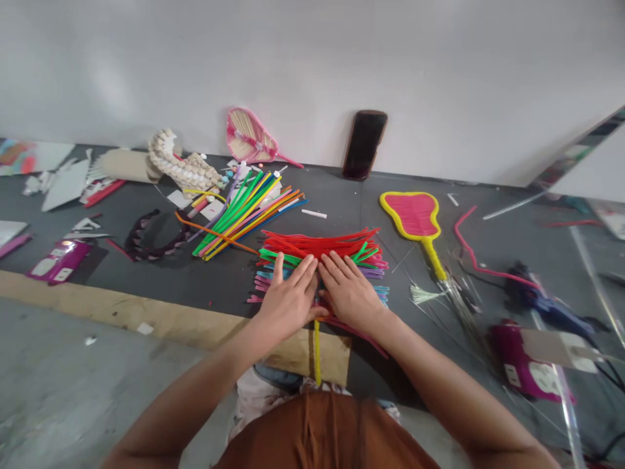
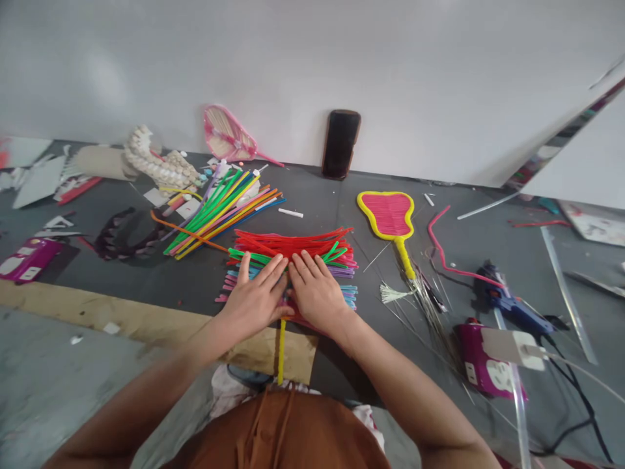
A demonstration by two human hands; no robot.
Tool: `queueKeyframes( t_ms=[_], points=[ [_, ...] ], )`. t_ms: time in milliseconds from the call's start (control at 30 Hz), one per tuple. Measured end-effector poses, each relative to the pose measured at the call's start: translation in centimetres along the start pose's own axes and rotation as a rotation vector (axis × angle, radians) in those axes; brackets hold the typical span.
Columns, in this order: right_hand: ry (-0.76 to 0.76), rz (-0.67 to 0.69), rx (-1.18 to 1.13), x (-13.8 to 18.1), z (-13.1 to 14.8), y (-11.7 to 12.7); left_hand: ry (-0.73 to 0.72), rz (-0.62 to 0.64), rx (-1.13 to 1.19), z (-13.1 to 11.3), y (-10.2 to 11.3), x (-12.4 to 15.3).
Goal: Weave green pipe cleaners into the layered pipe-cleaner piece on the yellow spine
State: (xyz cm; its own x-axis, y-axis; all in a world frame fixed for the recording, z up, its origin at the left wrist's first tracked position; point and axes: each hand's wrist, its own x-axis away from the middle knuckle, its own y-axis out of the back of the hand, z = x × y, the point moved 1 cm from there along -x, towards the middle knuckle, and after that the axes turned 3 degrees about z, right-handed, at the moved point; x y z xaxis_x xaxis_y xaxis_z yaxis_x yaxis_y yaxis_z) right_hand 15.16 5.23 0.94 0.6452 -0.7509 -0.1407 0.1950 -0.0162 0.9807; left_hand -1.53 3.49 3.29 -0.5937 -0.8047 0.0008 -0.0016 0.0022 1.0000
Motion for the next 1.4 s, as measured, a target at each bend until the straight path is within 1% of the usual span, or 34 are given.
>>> queueKeyframes(
  t_ms=[100, 300, 367, 467, 567, 667, 733, 767, 833, 1000, 1100, 1200, 1267, 1333, 1400],
  points=[
    [-0.051, 0.084, -0.014, 0.2, -0.2, -0.7, -0.050, 0.029, -0.012, 0.5, -0.2, 0.1],
    [-0.038, 0.180, -0.044, 0.6, -0.6, -0.4, -0.047, 0.061, -0.012, 1.2, -2.1, 0.9],
    [-0.034, 0.205, -0.045, 0.6, -0.7, -0.4, -0.054, 0.071, -0.013, 1.4, -2.3, 1.1],
    [-0.032, 0.236, -0.047, 0.6, -0.8, -0.4, -0.071, 0.069, -0.027, 1.3, -1.5, 1.1],
    [-0.032, 0.251, -0.058, 0.5, -0.9, -0.5, -0.080, 0.039, -0.066, 0.8, 0.2, 0.7],
    [-0.026, 0.235, -0.067, 0.5, -0.9, -0.6, -0.172, 0.015, -0.089, 0.3, 1.4, -0.4],
    [-0.022, 0.238, -0.068, 0.5, -1.0, -0.7, -0.262, 0.025, -0.078, 0.5, 1.2, -1.3],
    [-0.021, 0.243, -0.066, 0.5, -1.0, -0.7, -0.283, 0.037, -0.065, 0.8, 0.9, -1.8],
    [-0.017, 0.247, -0.061, 0.6, -1.0, -0.8, -0.264, 0.069, -0.021, 1.7, -0.1, -2.4],
    [-0.005, 0.211, -0.074, 0.6, -0.9, -0.9, -0.177, 0.153, 0.150, 3.6, -2.6, -2.1],
    [-0.023, 0.203, -0.108, 0.5, -0.9, -1.1, -0.155, 0.210, 0.230, 4.0, -3.1, -1.8],
    [-0.016, 0.177, -0.198, 0.5, -1.4, -0.9, -0.163, 0.357, 0.252, 4.2, -2.6, -2.1],
    [0.005, 0.119, -0.302, 0.8, -1.9, -0.2, -0.172, 0.435, 0.236, 4.3, -1.8, -2.4],
    [0.013, 0.012, -0.406, 1.5, -2.5, 0.9, -0.185, 0.466, 0.210, 4.4, -0.9, -2.4],
    [-0.006, -0.095, -0.476, 2.7, -2.9, 2.1, -0.204, 0.461, 0.176, 4.3, -0.2, -2.1]
  ],
)
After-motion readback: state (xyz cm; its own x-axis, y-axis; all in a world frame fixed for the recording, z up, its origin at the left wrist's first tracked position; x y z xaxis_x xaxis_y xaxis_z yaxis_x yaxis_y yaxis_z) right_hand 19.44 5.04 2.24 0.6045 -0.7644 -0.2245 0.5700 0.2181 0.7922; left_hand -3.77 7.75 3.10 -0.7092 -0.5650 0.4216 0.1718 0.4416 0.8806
